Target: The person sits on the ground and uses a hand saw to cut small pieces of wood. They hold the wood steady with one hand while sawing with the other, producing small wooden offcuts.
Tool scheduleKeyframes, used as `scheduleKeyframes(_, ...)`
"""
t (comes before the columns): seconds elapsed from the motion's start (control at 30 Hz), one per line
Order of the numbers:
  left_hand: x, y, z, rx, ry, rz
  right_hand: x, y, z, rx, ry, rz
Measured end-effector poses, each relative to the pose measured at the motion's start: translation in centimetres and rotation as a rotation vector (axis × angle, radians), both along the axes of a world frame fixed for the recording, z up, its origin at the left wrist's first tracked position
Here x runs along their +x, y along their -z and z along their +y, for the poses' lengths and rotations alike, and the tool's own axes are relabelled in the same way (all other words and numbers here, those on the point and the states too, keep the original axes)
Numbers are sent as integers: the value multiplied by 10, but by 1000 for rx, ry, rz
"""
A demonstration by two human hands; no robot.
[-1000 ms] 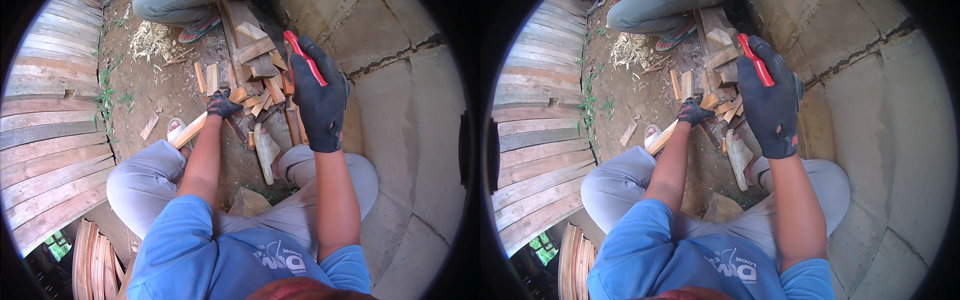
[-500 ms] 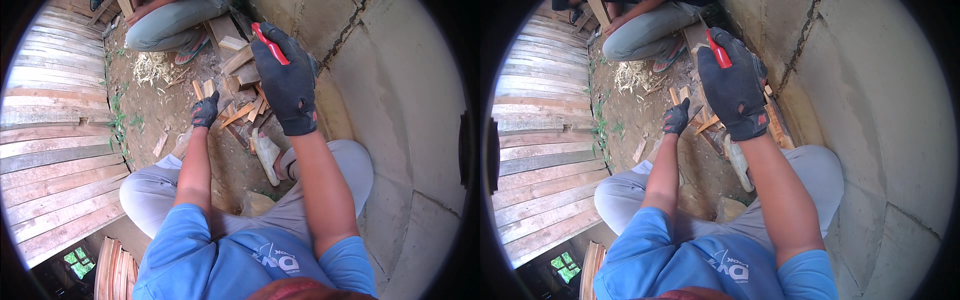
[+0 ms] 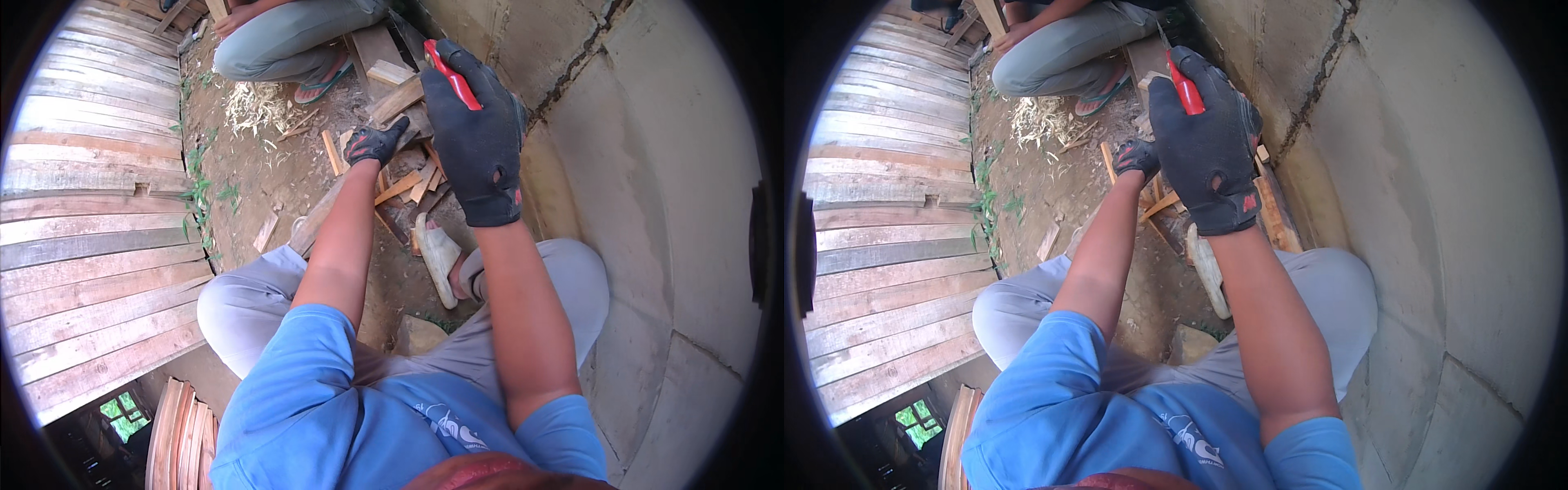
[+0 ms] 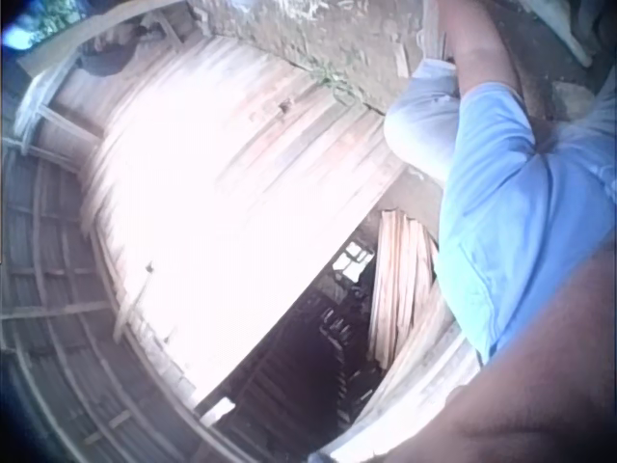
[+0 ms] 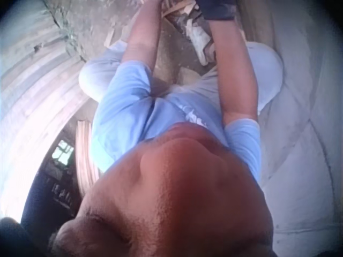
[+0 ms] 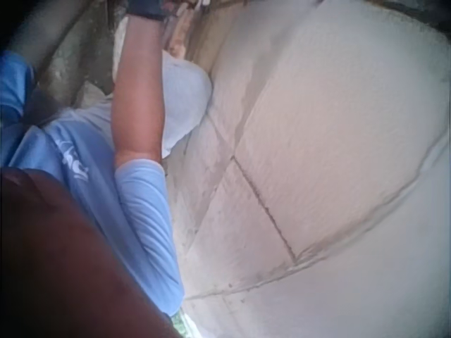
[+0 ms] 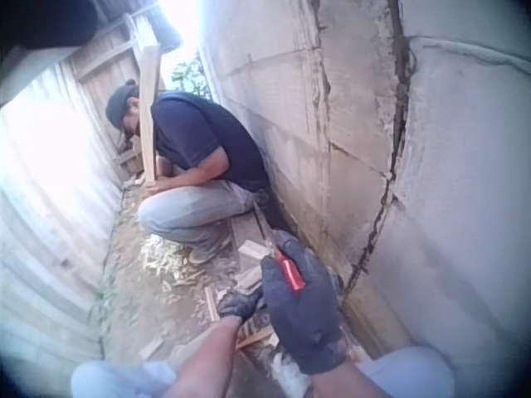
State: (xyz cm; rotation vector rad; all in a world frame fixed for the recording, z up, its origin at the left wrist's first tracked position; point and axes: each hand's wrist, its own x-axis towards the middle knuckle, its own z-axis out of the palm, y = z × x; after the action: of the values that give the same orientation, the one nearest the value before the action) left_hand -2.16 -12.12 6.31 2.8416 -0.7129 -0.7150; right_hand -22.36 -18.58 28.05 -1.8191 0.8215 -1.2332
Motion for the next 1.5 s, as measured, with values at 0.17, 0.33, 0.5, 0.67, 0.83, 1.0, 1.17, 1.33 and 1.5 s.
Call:
scheduleKeyframes(0.17,-15,-23,-13,-355,-131,-198,-5,7,-9,-66,56,-6)
scheduleKeyframes(0.33,16,10,-69,-416,254,-489,1,-1,-1,-52,45,-26)
scheduleKeyframes(0.5,3,12,-129,-192,432,-408,-5,12,-16,-145,103,9)
scheduleKeyframes(0.67,25,38,-121,-229,346,-443,1,-2,-6,-41,74,-43)
scheduleKeyframes(0.83,31,-8,-81,-347,372,-390,-8,-1,-15,-348,160,100)
scheduleKeyframes(1.0,-9,-44,6,-351,367,-256,-15,6,-36,-344,219,60)
scheduleKeyframes(1.17,-13,-1,51,-336,325,-130,-19,-9,-39,-19,142,-160)
scheduleKeyframes(1.33,-28,4,38,-320,292,-144,-27,-8,-52,-141,237,-103)
scheduleKeyframes(1.5,-23,9,30,-315,306,-163,-23,-6,-48,-60,244,-40)
